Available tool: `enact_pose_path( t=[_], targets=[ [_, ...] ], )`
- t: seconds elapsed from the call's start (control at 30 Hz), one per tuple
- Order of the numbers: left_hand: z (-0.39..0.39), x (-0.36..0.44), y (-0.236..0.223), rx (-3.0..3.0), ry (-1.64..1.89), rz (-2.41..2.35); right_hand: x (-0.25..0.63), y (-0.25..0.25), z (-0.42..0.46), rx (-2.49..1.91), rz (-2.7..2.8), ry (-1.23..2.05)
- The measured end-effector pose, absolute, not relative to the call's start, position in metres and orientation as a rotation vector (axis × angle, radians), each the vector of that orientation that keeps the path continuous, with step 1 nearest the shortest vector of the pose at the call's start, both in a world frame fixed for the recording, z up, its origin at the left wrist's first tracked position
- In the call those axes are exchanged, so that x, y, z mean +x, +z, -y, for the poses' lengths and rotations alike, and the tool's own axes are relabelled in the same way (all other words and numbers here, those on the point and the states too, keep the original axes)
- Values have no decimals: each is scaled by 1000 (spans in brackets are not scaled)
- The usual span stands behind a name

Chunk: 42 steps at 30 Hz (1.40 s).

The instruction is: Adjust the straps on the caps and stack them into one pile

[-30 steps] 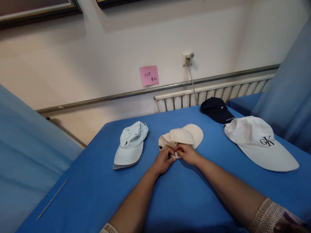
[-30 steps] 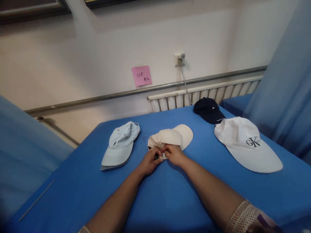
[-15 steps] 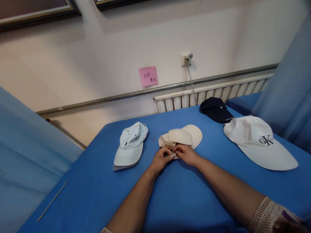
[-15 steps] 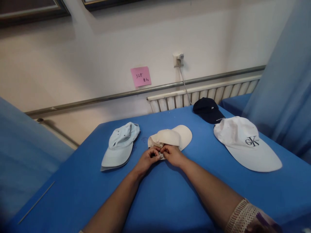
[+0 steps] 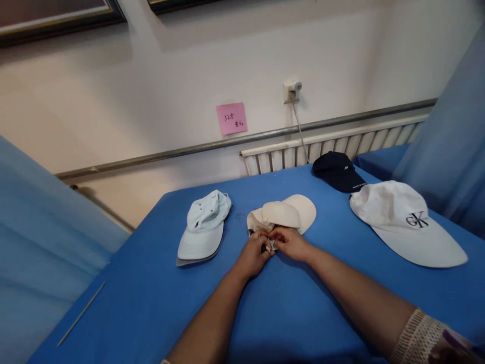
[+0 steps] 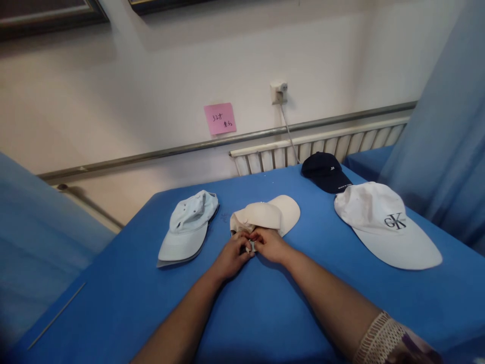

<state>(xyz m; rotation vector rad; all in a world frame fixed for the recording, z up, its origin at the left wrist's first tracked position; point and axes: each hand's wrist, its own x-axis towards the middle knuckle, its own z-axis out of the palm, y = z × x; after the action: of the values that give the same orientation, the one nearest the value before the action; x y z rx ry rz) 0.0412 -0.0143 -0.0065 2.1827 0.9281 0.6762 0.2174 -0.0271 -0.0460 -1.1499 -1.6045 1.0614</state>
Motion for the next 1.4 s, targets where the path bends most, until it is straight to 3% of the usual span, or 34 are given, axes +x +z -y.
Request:
enact_pose_path(
  t=[0.5, 0.87, 1.1, 1.4],
  targets=[
    [10, 38, -6, 1172, 1014, -898, 208, -25, 39, -1226, 1973, 653],
    [6, 16, 8, 2013, 785, -1143, 208, -24, 38, -1193, 1876, 666],
    [12, 24, 7, 1950, 800, -1023, 208, -36, 34, -1095, 1682, 967],
    [-6, -1, 17, 2106, 921, -1428, 211, -3, 53, -1050, 1642, 645]
  ],
)
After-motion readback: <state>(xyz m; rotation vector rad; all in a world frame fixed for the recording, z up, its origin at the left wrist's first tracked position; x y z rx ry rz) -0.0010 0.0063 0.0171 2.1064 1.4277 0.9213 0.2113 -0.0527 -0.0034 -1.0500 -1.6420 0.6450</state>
